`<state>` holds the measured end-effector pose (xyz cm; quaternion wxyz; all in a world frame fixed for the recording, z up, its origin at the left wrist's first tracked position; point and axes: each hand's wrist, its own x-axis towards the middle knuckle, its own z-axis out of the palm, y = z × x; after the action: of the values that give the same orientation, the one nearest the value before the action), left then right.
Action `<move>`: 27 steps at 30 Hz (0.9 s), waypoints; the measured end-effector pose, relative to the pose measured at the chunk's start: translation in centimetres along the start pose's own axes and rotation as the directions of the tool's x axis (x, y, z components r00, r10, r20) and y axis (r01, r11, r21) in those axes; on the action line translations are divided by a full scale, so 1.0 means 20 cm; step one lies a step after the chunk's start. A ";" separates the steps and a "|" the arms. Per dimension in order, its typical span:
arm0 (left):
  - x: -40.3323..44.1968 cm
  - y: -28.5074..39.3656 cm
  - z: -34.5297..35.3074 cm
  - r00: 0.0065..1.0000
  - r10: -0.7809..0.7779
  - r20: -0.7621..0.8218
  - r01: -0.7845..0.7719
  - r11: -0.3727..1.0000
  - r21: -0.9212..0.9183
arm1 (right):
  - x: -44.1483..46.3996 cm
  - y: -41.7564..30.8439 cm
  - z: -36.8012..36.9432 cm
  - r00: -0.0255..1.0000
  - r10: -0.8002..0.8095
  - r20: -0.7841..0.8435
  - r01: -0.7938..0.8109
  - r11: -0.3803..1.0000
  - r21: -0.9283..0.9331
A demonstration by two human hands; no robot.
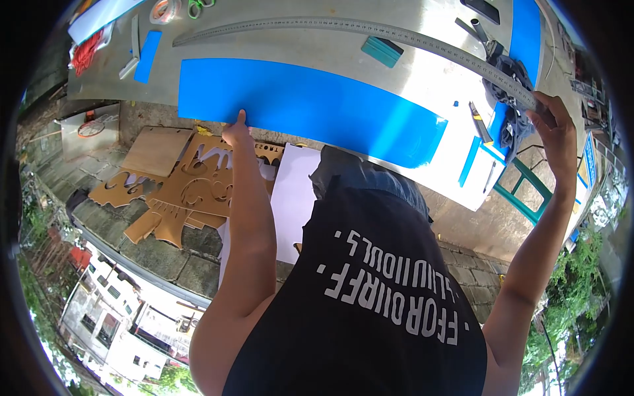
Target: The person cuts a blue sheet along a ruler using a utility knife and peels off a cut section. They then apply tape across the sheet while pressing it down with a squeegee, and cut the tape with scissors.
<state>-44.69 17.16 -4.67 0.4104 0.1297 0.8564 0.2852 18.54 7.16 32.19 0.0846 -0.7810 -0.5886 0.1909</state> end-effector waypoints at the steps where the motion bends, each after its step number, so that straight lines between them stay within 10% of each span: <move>1: -0.03 0.00 -0.03 1.000 -0.005 -0.006 0.005 1.000 -0.006 | 0.01 -0.01 0.00 0.998 -0.058 -0.005 0.058 0.998 -0.003; 8: -0.17 0.19 -0.54 0.922 0.300 -0.245 -0.388 0.739 -0.550 | 0.10 0.12 0.05 0.996 -0.088 0.006 0.088 0.995 -0.037; 13: -0.27 0.82 -1.36 0.749 0.598 -0.287 -0.659 0.622 -0.423 | 0.18 0.22 0.10 0.991 -0.130 -0.027 0.129 0.991 -0.021; 16: -0.44 1.37 -1.77 0.530 0.845 0.064 -0.811 0.528 -0.254 | 0.22 0.27 0.13 0.983 -0.167 -0.074 0.164 0.986 -0.041; 18: -0.69 1.69 -1.80 0.552 0.797 0.246 -0.796 0.591 -0.131 | 0.26 0.31 0.14 0.971 -0.203 -0.125 0.199 0.979 -0.048; 21: -1.04 2.05 -1.56 0.287 0.747 0.599 -0.955 0.269 0.122 | 0.29 0.32 0.11 0.974 -0.211 -0.083 0.205 0.976 -0.067; 27: -1.50 1.85 -0.48 -0.076 0.106 0.991 -0.957 0.271 -0.102 | 0.26 0.24 0.08 0.983 -0.166 -0.072 0.164 0.986 -0.029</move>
<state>-33.70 29.56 40.94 0.5304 0.7919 0.2996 -0.0427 23.41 10.61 27.99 0.1129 -0.7369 -0.6500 0.1472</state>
